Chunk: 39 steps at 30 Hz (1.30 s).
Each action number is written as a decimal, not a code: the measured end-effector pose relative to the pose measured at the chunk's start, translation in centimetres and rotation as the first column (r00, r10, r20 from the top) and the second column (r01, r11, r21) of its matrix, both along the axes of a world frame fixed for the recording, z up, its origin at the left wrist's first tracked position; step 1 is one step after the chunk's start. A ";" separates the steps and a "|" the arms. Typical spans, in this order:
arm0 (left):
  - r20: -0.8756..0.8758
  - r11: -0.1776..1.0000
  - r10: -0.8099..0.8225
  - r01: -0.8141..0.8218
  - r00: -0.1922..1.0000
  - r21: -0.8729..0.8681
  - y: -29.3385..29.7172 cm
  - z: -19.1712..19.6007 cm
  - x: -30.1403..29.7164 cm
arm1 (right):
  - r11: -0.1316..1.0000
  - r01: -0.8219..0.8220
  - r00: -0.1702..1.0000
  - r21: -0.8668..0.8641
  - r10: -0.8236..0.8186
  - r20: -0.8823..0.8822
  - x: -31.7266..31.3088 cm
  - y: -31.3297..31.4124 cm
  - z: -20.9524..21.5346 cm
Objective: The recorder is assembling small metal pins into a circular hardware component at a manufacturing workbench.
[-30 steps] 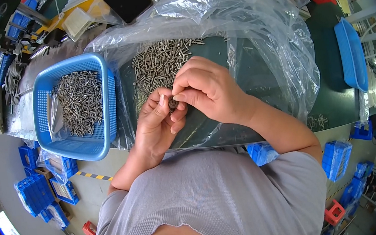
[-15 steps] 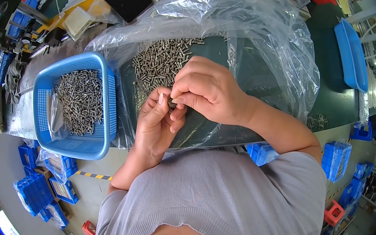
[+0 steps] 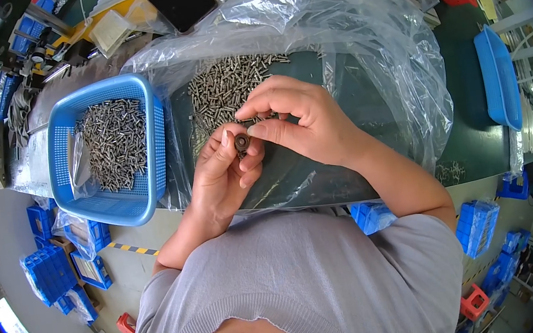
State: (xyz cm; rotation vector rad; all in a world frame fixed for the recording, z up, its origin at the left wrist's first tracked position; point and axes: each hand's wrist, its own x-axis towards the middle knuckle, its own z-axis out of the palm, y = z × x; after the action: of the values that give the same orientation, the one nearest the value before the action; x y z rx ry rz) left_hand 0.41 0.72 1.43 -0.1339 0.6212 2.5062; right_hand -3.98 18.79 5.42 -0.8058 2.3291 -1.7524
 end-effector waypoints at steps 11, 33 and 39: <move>0.050 0.997 -0.032 0.035 0.998 -0.067 0.3 0.4 0.1 | 0.997 0.066 0.966 0.047 -0.053 -0.251 -0.2 -0.3 -0.4; -0.033 0.995 0.025 -0.021 0.999 0.100 0.1 -0.4 -0.1 | 0.866 0.184 0.932 0.465 -0.004 -0.362 -2.5 2.2 -2.4; -0.026 0.996 0.035 -0.032 0.999 0.080 0.2 -0.4 0.0 | 0.919 0.093 0.986 0.384 -0.030 -0.167 -1.8 1.8 -0.9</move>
State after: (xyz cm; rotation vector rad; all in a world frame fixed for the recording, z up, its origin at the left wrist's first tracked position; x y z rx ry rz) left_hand 0.41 0.91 1.07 -0.0815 0.5330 2.5647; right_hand -5.80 20.58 4.54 -0.8299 2.7074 -1.2086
